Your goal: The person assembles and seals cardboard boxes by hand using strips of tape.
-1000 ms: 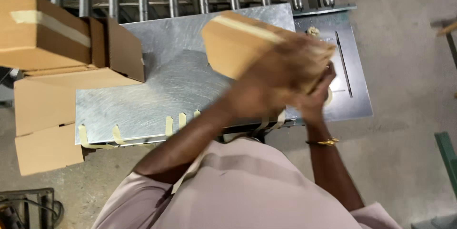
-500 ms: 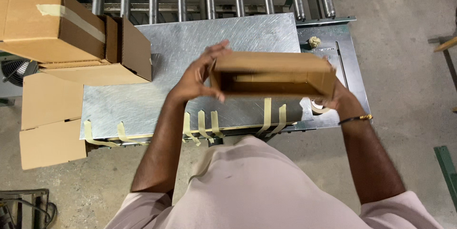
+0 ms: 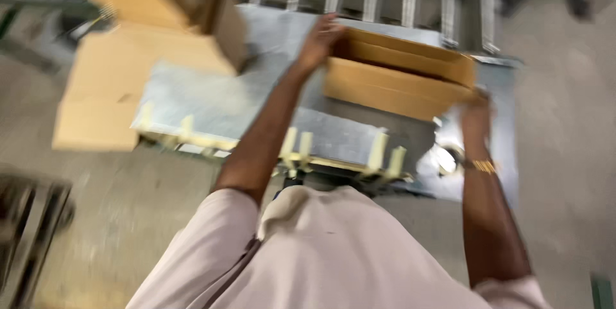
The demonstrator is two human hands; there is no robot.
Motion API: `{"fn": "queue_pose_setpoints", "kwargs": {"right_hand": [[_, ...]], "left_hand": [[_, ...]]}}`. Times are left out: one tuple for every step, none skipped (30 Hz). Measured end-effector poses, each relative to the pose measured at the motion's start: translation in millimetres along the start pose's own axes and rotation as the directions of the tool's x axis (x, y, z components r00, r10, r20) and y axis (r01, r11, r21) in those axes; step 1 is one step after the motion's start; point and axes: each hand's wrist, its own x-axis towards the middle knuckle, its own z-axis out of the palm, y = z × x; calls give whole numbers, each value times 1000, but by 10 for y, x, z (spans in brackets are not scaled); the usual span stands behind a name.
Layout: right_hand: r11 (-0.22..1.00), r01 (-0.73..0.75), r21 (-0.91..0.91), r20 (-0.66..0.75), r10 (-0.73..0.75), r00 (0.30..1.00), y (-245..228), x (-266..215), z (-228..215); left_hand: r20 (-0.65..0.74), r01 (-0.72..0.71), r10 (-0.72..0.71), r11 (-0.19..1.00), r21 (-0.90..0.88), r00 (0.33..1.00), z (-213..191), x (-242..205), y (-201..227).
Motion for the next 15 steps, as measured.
{"fn": "queue_pose_setpoints", "kwargs": {"right_hand": [[999, -50, 21, -261, 54, 964, -569, 103, -110], [992, -102, 71, -488, 123, 864, -1222, 464, -122], [992, -60, 107, -437, 101, 894, -1676, 421, -183], [989, -58, 137, -529, 122, 840, -2018, 370, -288], [984, -55, 168, -612, 148, 777, -2284, 329, -360], [981, -37, 188, -585, 143, 799, -2646, 215, -284], [966, -82, 247, -605, 220, 765, -2992, 101, -232], [946, -130, 298, -630, 297, 718, -3315, -53, -256], [944, -119, 309, -614, 293, 733, -3567, -112, -155], [966, -24, 258, -580, 175, 796, -3834, -233, -93], [974, 76, 212, -538, 51, 841, -4101, -350, -20], [974, 76, 212, -533, 50, 845, -4145, -416, 80], [967, 101, 235, -489, 28, 872, -4194, -481, 193], [959, 125, 256, -445, 1, 896, -4252, -543, 293], [960, 125, 252, -439, -2, 899, -4459, -531, 412]], "left_hand": [[-47, -134, 139, 986, 98, 989, -28, -23, -110], [-77, -247, 268, 945, 214, 960, -161, -76, -249], [-118, -222, 263, 934, 280, 958, -383, -532, 415], [-275, 37, -9, 995, 96, 961, -421, -598, 1089], [-381, 253, -285, 958, -133, 879, -380, -398, 1768], [-418, 257, -281, 960, -113, 864, -624, -679, 1995], [-407, 216, -291, 951, -220, 866, -842, -952, 2225], [-381, 169, -295, 928, -331, 876, -979, -1166, 2432], [-404, 164, -290, 934, -317, 867, -1378, -1534, 2290], [-529, 200, -327, 938, -284, 783, -1742, -1894, 2135], [-644, 240, -351, 936, -256, 680, -2115, -2257, 1974], [-648, 242, -353, 936, -258, 675, -2464, -2487, 2025], [-815, 319, -284, 939, -130, 505, -2825, -2722, 2072], [-932, 418, -172, 908, -25, 319, -3176, -2961, 2110], [-934, 420, -176, 907, -31, 312, -3407, -2954, 2317]]}}
